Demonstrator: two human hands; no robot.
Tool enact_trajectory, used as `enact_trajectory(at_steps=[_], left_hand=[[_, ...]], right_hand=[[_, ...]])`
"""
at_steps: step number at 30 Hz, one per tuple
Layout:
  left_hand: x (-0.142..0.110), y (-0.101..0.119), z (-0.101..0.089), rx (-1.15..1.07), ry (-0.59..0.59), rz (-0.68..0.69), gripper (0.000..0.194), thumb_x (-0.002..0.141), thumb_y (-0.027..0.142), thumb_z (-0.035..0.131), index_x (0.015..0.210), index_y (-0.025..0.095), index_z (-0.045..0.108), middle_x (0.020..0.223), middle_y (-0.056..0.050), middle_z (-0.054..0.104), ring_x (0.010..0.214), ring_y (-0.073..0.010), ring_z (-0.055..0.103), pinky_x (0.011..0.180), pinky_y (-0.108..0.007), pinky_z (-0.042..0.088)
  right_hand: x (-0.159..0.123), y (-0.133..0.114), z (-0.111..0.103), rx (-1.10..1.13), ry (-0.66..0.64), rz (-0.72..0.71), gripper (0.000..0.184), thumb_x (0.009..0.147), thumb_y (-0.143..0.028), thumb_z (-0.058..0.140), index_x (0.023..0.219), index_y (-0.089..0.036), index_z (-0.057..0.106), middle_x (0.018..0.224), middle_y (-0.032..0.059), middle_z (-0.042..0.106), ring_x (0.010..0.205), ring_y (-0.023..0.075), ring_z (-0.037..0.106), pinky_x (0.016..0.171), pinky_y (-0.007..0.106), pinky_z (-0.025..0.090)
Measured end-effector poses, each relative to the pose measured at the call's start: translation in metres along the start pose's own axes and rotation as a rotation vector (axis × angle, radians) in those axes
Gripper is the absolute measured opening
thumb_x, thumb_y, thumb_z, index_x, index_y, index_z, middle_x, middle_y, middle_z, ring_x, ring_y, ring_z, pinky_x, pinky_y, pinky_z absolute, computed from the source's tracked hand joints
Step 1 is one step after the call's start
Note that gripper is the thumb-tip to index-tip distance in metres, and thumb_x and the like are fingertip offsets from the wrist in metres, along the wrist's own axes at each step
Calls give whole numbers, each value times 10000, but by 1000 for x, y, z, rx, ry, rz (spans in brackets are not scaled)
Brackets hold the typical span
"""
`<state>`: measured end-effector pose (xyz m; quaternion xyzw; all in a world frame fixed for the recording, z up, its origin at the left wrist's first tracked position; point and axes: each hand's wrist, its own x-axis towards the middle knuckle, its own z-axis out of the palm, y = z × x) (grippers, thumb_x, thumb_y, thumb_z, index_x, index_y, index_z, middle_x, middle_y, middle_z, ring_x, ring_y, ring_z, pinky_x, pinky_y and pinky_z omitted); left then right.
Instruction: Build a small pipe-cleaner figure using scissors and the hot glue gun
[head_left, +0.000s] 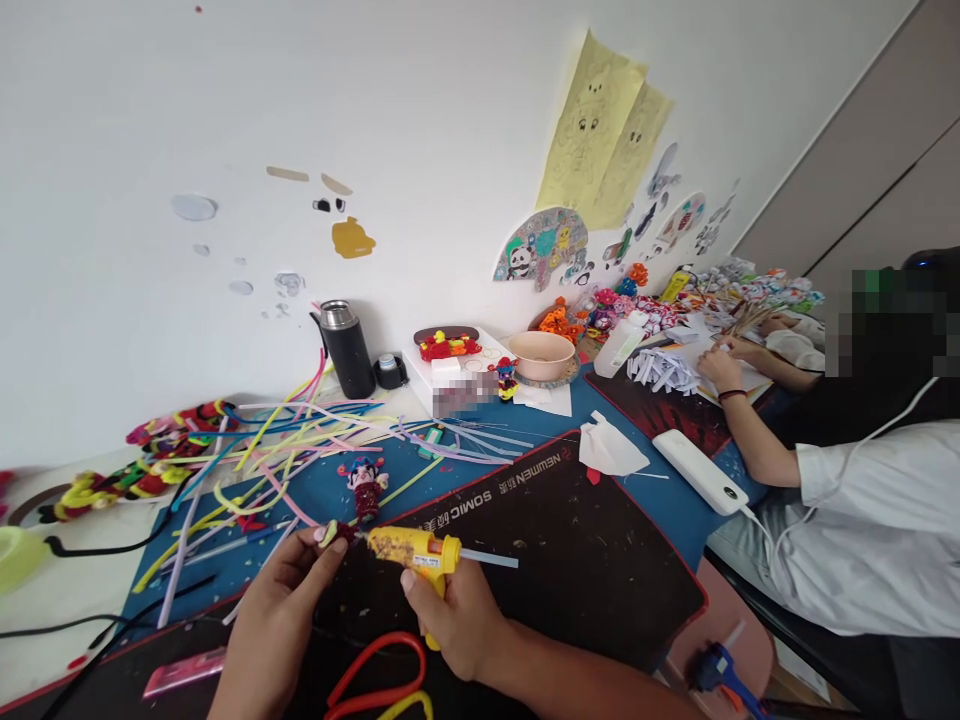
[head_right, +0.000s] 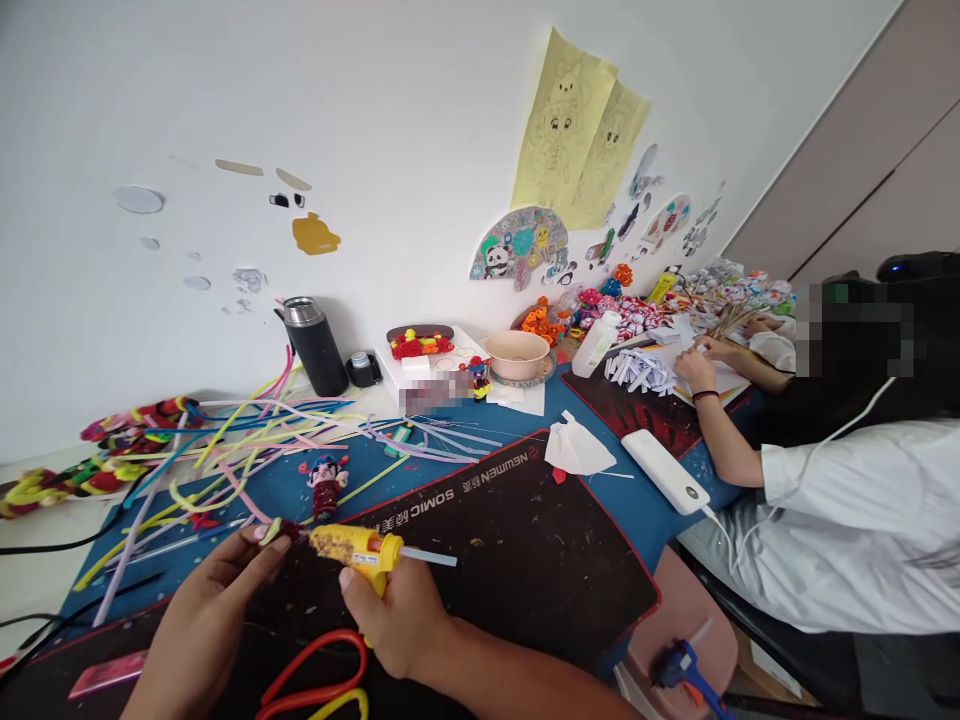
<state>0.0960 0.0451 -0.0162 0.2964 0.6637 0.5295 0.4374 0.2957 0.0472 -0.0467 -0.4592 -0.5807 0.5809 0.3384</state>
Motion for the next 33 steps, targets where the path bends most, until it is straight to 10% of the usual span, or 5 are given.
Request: enact_trajectory(at_steps=[33], left_hand=[[8,-16,-9,65,-16,33,652,630,747,912,1001,233,759,901,-26,790,855,-261,696,750,-334,538]], right_hand=[[1,8,1,48,-21,49,625,950,-819,604,900,-202,691,597,12,525,698,217,591,636,296,472]])
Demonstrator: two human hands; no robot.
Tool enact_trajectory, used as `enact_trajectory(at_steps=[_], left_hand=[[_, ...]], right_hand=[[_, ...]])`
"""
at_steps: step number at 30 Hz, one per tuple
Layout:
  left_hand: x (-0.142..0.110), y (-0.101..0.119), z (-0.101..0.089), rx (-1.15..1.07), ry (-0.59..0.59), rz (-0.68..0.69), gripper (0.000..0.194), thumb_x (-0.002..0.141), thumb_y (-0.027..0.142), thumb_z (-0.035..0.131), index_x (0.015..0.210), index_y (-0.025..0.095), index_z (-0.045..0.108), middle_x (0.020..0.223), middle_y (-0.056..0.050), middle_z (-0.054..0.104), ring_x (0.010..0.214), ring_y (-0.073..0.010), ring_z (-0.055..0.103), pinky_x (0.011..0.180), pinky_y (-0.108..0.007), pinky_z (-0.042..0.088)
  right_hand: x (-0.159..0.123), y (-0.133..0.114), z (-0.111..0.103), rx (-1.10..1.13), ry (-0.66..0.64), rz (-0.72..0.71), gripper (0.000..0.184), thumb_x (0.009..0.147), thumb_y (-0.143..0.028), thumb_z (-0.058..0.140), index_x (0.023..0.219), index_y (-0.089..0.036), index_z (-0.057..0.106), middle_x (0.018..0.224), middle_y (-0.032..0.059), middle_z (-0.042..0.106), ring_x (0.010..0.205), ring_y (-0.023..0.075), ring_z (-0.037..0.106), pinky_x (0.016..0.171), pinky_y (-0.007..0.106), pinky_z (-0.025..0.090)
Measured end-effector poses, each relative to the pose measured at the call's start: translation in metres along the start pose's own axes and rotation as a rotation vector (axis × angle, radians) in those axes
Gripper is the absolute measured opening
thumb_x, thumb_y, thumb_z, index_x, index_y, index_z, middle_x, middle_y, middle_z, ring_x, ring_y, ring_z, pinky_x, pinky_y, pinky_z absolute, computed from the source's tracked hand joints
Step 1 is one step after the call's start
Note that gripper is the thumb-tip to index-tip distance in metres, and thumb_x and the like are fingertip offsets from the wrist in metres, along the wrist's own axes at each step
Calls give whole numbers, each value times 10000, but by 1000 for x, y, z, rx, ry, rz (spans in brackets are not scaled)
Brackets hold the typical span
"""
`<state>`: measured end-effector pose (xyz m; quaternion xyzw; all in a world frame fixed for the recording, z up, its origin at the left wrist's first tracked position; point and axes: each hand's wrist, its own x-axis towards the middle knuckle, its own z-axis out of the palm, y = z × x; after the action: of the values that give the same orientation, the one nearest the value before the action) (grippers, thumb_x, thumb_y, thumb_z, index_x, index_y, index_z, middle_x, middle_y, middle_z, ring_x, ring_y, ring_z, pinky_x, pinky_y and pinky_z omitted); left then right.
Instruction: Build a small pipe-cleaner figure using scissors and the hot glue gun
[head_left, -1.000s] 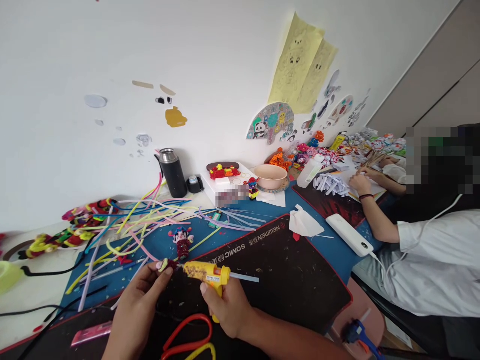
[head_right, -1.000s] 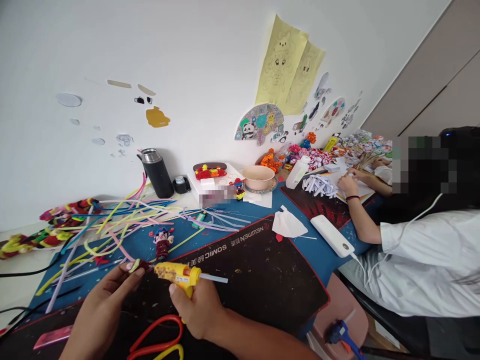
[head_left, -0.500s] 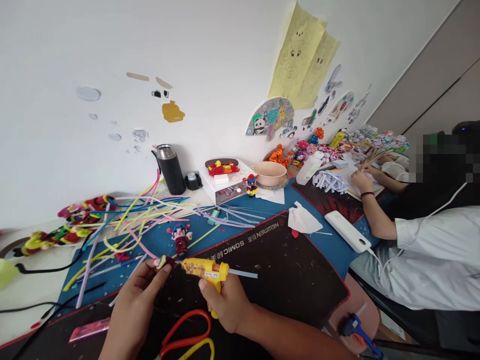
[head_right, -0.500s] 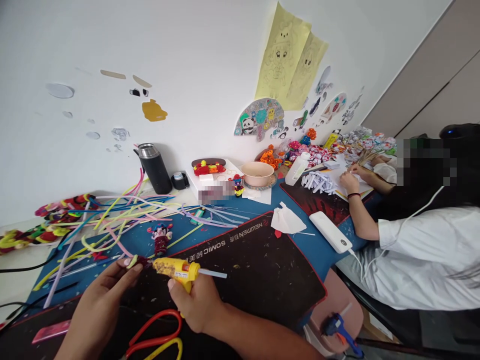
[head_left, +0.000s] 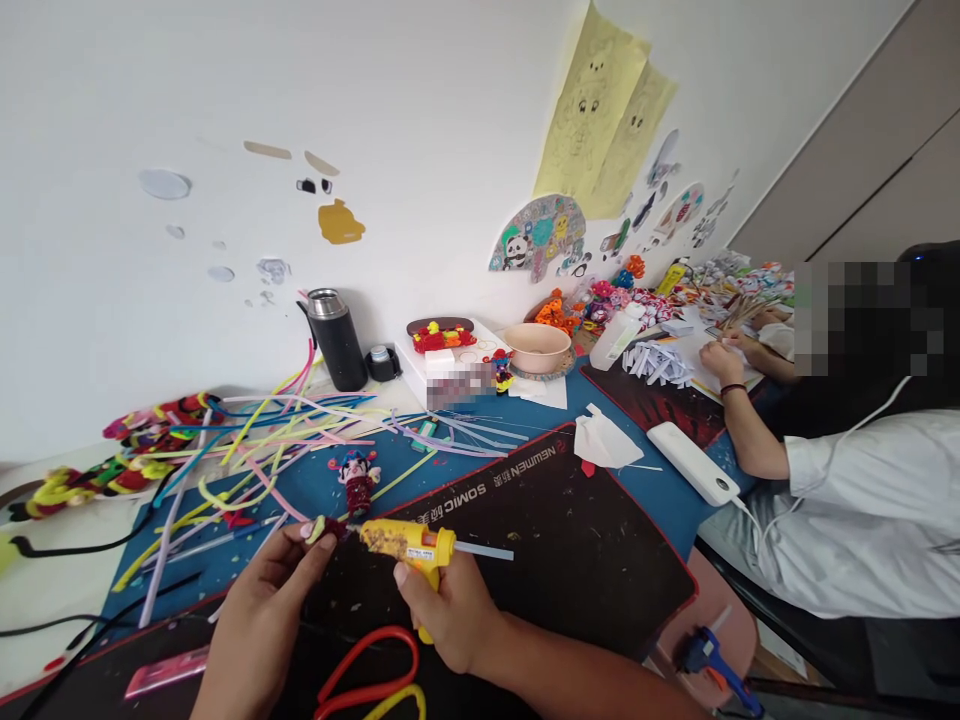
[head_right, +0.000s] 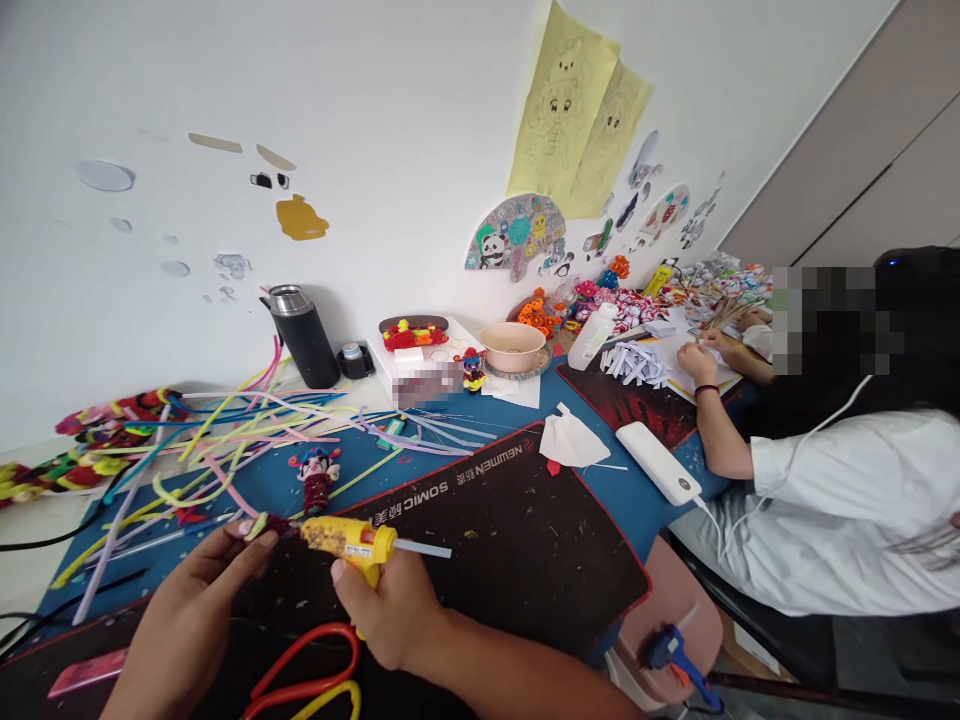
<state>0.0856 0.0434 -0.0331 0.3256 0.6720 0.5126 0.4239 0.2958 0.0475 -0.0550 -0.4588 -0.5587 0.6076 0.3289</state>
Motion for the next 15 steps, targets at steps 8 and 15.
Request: enact_trajectory(at_steps=[8,15], left_hand=[[-2,5,1,-37,18,-57,714,505,753,958,950,230,764,879,-32,798,855,-278,704,748,-342,548],[0,6,2,-117,27,-76,692,503,717,988,932,227,756,834,4,761,829,-218,640,745,-288,497]], right_hand=[[1,-10,2,70,25,-51,638,921,-846,605,775,-227,557,536,-32,471,543,138,469,536,265,383],[10,-4,2,260,12,-6,749,800,-967,640,801,-222,568,450,-63,475,399,110,427,432,237,330]])
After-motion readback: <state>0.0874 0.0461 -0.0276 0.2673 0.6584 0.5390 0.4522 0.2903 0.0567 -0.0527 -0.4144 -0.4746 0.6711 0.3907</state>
